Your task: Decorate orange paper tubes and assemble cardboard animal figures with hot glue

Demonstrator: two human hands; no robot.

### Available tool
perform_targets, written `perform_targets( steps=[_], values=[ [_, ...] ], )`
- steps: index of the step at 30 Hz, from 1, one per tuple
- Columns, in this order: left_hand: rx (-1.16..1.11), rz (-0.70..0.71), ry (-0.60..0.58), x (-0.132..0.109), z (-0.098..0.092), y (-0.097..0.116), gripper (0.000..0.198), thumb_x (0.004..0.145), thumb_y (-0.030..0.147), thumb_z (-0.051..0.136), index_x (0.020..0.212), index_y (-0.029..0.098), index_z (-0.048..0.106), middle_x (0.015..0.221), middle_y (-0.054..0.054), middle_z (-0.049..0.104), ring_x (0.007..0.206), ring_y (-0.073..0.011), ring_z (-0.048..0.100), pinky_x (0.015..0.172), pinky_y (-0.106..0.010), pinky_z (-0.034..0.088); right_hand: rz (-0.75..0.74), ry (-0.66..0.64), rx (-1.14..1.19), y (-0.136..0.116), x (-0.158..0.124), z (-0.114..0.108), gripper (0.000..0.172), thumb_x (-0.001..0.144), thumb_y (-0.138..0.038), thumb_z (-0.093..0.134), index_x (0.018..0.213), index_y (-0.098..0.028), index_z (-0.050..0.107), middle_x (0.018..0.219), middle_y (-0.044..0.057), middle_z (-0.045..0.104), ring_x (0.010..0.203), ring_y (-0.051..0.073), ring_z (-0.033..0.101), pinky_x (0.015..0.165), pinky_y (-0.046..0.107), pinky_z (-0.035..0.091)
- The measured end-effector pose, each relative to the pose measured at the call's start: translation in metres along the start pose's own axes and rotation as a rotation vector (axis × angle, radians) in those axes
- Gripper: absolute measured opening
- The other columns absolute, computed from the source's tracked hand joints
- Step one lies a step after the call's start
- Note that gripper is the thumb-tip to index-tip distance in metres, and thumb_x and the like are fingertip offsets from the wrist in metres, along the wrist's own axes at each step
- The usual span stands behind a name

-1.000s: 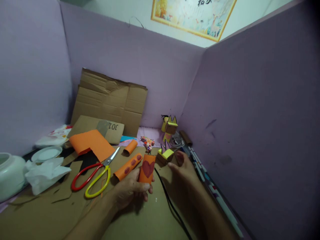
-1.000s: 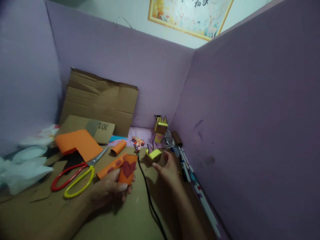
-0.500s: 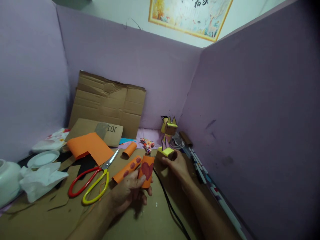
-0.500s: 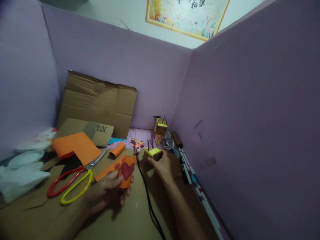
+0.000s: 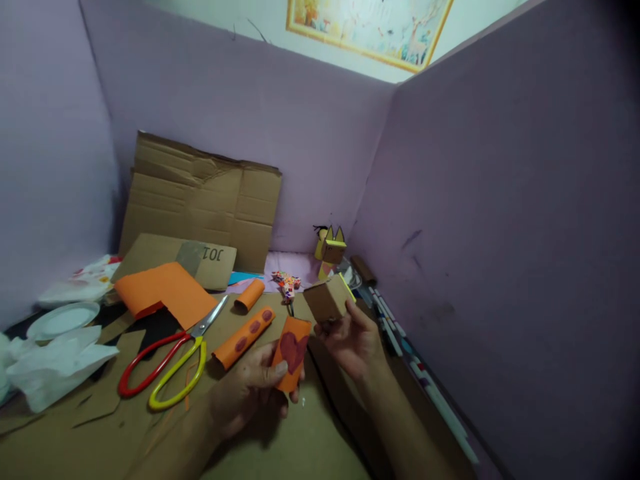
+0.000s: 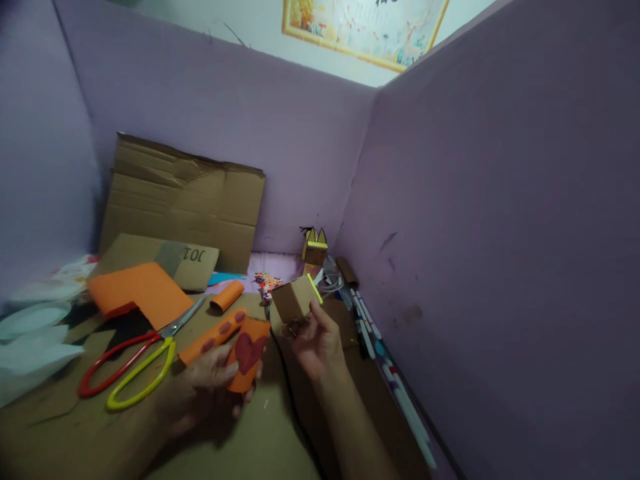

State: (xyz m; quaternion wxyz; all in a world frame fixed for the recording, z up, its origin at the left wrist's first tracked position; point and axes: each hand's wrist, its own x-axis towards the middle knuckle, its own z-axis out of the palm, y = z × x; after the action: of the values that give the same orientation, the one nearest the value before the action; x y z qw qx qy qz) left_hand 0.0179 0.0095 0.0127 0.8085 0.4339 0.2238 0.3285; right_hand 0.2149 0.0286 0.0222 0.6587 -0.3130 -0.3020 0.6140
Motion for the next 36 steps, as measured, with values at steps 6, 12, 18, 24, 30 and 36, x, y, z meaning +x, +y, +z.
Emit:
perform_targets(
  steps=[6,12,18,24,30,36],
  values=[
    [-0.034,-0.086,0.046,-0.002,0.009,0.003,0.038,0.064,0.045,0.077,0.079,0.013,0.062,0.075,-0.005,0.061,0.057,-0.0123,0.058,0.044,-0.020,0.046,0.011,0.137,0.067,0.001,0.001,0.002,0.033,0.062,-0.039,0.075,0.089,-0.020,0.068,0.079,0.003,0.072,0.068,0.020,0.062,0.058,0.029,0.047],
    [0.085,-0.108,0.191,0.002,0.005,-0.003,0.044,0.064,0.054,0.074,0.076,0.015,0.060,0.067,-0.002,0.059,0.052,-0.0108,0.054,0.042,-0.020,0.045,-0.130,0.212,0.011,0.000,0.001,0.006,0.031,0.057,-0.029,0.079,0.083,-0.019,0.067,0.080,0.000,0.071,0.074,0.017,0.064,0.068,0.027,0.049],
    [0.134,-0.019,0.242,0.005,0.002,-0.006,0.038,0.070,0.050,0.071,0.083,0.015,0.062,0.070,-0.001,0.059,0.056,-0.0109,0.054,0.044,-0.019,0.044,-0.162,0.173,0.052,-0.002,0.001,0.008,0.033,0.056,-0.027,0.078,0.084,-0.020,0.064,0.087,0.001,0.072,0.090,0.022,0.066,0.085,0.035,0.050],
    [0.040,0.217,0.306,-0.005,0.011,0.010,0.034,0.071,0.045,0.071,0.084,0.015,0.066,0.078,-0.005,0.063,0.064,-0.0148,0.058,0.052,-0.024,0.049,-0.116,-0.029,0.083,-0.002,-0.007,0.015,0.033,0.058,-0.028,0.074,0.090,-0.019,0.067,0.093,0.004,0.074,0.098,0.026,0.066,0.094,0.039,0.047],
    [0.015,0.306,0.320,-0.008,0.016,0.017,0.035,0.071,0.046,0.072,0.090,0.017,0.067,0.082,-0.005,0.066,0.067,-0.0178,0.060,0.051,-0.027,0.052,-0.015,-0.100,-0.027,0.022,-0.020,0.022,0.036,0.064,-0.031,0.076,0.095,-0.019,0.064,0.090,0.004,0.073,0.093,0.025,0.067,0.083,0.039,0.051],
    [-0.070,0.325,0.356,-0.003,0.007,0.019,0.034,0.066,0.041,0.077,0.086,0.015,0.068,0.075,-0.006,0.068,0.065,-0.0208,0.061,0.049,-0.030,0.053,0.051,-0.157,0.038,0.025,-0.021,0.022,0.032,0.070,-0.046,0.073,0.085,-0.021,0.060,0.080,0.002,0.069,0.082,0.023,0.066,0.073,0.035,0.051]
  ],
)
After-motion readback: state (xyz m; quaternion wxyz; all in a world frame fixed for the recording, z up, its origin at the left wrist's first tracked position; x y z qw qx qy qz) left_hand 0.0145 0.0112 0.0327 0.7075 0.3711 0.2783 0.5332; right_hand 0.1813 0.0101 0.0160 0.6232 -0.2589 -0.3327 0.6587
